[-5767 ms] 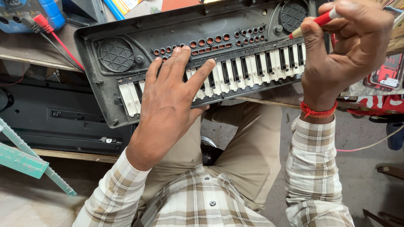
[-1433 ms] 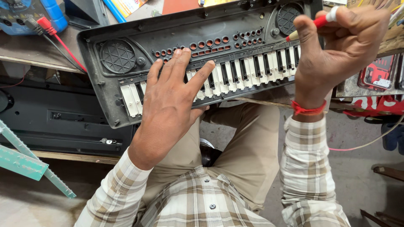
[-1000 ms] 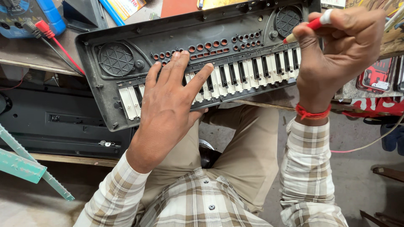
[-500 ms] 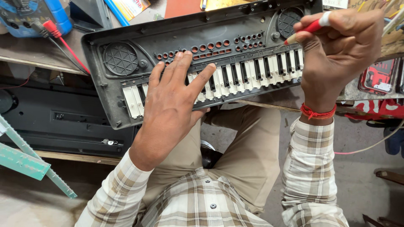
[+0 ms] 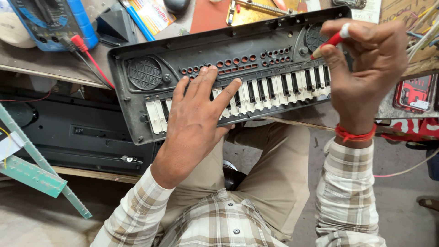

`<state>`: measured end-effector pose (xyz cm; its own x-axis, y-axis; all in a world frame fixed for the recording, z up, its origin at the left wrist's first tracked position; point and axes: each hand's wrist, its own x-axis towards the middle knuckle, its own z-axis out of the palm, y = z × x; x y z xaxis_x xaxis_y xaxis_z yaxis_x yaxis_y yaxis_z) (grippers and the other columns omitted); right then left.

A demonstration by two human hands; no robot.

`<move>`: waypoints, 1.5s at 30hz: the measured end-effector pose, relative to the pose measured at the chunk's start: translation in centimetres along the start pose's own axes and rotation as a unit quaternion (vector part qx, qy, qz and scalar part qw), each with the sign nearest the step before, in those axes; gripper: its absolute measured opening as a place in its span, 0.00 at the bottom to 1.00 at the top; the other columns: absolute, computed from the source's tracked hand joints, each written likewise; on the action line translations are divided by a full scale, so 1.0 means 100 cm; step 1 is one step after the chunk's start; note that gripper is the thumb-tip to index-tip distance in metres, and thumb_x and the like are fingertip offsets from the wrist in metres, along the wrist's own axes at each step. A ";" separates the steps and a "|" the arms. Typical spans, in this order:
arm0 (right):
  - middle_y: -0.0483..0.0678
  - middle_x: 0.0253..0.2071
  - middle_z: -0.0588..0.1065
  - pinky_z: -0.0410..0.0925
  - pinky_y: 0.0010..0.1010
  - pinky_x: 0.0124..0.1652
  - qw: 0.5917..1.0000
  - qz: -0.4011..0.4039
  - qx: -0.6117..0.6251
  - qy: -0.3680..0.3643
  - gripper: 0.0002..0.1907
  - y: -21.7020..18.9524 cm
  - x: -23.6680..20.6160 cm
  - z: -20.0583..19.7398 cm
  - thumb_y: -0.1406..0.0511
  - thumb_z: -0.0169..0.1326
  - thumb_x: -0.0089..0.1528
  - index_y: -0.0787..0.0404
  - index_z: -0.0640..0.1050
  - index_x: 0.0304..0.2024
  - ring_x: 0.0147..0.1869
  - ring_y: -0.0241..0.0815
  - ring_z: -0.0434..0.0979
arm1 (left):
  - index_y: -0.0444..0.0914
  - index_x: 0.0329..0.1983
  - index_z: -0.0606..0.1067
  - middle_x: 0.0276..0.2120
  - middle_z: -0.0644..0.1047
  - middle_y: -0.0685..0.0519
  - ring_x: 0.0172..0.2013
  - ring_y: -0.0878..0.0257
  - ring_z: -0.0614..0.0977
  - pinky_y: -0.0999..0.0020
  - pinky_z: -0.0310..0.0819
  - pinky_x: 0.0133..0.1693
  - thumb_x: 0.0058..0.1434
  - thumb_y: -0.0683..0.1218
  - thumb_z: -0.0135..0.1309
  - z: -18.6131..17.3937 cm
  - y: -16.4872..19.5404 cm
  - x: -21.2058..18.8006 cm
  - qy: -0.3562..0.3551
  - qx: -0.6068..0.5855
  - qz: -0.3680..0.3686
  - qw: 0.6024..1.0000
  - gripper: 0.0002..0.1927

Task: The person uses a small screwdriver to adjust internal components beneath the keys of a disassembled electronic keyboard. They repeatedly press keys to test functionality while holding the instrument on their lap.

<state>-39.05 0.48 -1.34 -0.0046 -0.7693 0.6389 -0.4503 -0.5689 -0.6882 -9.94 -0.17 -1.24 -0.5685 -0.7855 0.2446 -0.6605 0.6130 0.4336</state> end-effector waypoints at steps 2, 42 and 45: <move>0.58 0.49 0.74 0.80 0.30 0.53 1.000 -0.004 -0.004 0.008 0.16 0.000 0.005 -0.001 0.82 0.56 0.80 0.67 0.61 0.52 0.54 0.43 0.81 | 0.44 0.66 0.70 0.64 0.67 0.36 0.66 0.43 0.67 0.43 0.56 0.64 0.40 0.47 0.73 -0.002 0.000 0.000 0.000 -0.002 -0.001 1.000 0.46; 0.55 0.47 0.76 0.78 0.27 0.45 0.972 -0.058 -0.082 0.213 0.14 -0.013 -0.030 0.036 0.82 0.60 0.68 0.68 0.68 0.46 0.49 0.44 0.82 | 0.44 0.65 0.69 0.63 0.68 0.35 0.65 0.42 0.67 0.43 0.56 0.63 0.39 0.46 0.74 -0.018 0.017 0.001 0.009 0.010 0.010 1.000 0.47; 0.55 0.45 0.72 0.79 0.28 0.48 0.973 -0.043 -0.055 0.222 0.15 -0.012 -0.032 0.037 0.82 0.61 0.70 0.69 0.67 0.49 0.50 0.46 0.80 | 0.44 0.66 0.69 0.63 0.68 0.35 0.65 0.42 0.68 0.43 0.56 0.63 0.40 0.47 0.73 -0.018 0.018 -0.005 0.005 0.006 0.008 1.000 0.46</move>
<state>-35.16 2.54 -3.82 -0.3362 -0.5048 0.7950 -0.5587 -0.5727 -0.5999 -9.98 1.17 1.00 -0.5744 -0.7762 0.2600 -0.6569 0.6266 0.4194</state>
